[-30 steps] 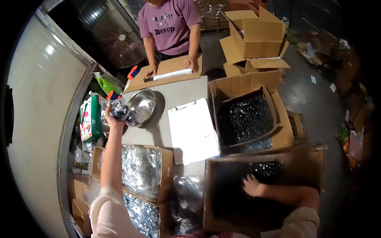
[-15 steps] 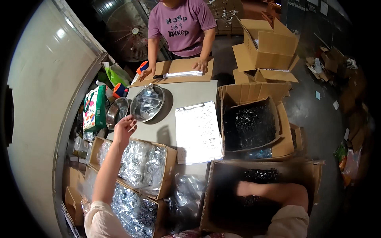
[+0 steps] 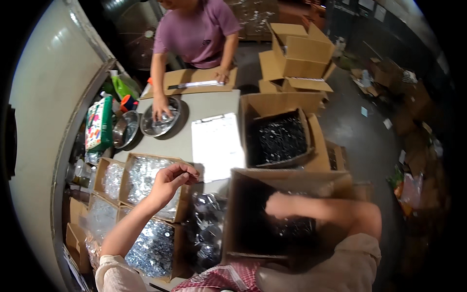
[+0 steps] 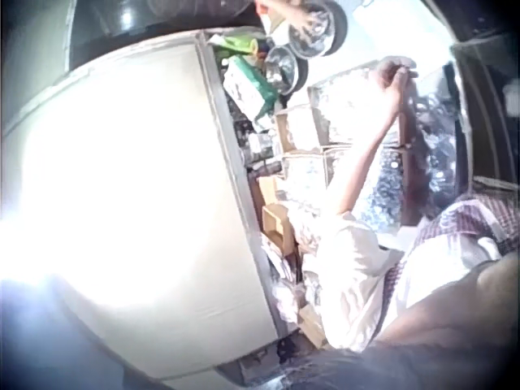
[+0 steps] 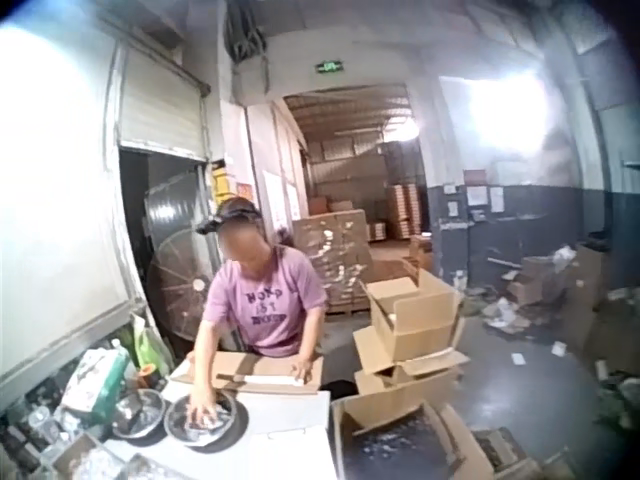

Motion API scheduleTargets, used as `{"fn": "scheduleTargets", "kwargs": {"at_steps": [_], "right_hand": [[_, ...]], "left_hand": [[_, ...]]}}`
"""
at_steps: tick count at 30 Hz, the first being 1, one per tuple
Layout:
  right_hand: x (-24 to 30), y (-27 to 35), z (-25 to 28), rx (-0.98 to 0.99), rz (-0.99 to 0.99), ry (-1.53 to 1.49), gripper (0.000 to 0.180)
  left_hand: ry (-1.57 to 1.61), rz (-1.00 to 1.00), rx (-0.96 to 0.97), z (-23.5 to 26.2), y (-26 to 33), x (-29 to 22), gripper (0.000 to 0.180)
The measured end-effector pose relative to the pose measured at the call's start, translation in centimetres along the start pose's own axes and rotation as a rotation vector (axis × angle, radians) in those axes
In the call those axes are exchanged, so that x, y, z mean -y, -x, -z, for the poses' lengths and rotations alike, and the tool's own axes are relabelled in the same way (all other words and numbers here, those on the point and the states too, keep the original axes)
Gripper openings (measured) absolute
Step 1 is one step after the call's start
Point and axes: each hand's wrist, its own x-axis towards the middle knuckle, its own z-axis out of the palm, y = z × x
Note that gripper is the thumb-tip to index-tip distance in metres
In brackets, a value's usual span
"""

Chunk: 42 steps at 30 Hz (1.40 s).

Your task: The person picks up metal components from boxes, weighs some on a scale, and puts others into large cardboard bins on the floor.

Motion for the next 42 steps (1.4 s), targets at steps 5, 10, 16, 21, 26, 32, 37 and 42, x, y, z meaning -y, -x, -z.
{"fn": "scheduleTargets", "kwargs": {"at_steps": [5, 10, 16, 21, 26, 32, 37, 42], "right_hand": [[1.4, 4.9, 9.9, 0.028, -0.366, -0.349, 0.013], [3.4, 10.8, 20.4, 0.152, -0.646, -0.873, 0.020], [4.5, 13.5, 24.5, -0.429, -0.507, -1.273, 0.025], [3.4, 8.8, 24.2, -0.635, -0.236, -1.624, 0.022], [-0.3, 4.0, 24.8, -0.534, -0.266, -1.434, 0.019], [-12.9, -1.2, 21.3, 0.257, -0.168, -1.205, 0.034], [-21.0, -2.8, 15.9, 0.146, -0.188, -1.446, 0.042], [-24.9, -5.7, 7.9, 0.146, -0.938, -0.730, 0.029]], "left_hand": [[-0.048, -0.080, 0.188, -5.6, -0.5, -0.7, 0.016], [0.089, 0.062, 0.307, -9.4, -1.4, 0.1, 0.018], [0.154, 0.111, 0.387, -13.2, -1.9, 0.7, 0.049], [0.217, -0.393, 0.615, -15.7, -3.4, -2.1, 0.061], [0.594, 0.135, 0.258, -16.0, -3.6, -2.2, 0.032], [1.203, 0.384, 0.218, -15.0, -3.8, 0.3, 0.019], [1.031, 0.197, 0.033, -14.2, -3.2, 2.3, 0.017], [1.155, 0.235, 0.006, -13.4, -4.2, 2.8, 0.016]]}}
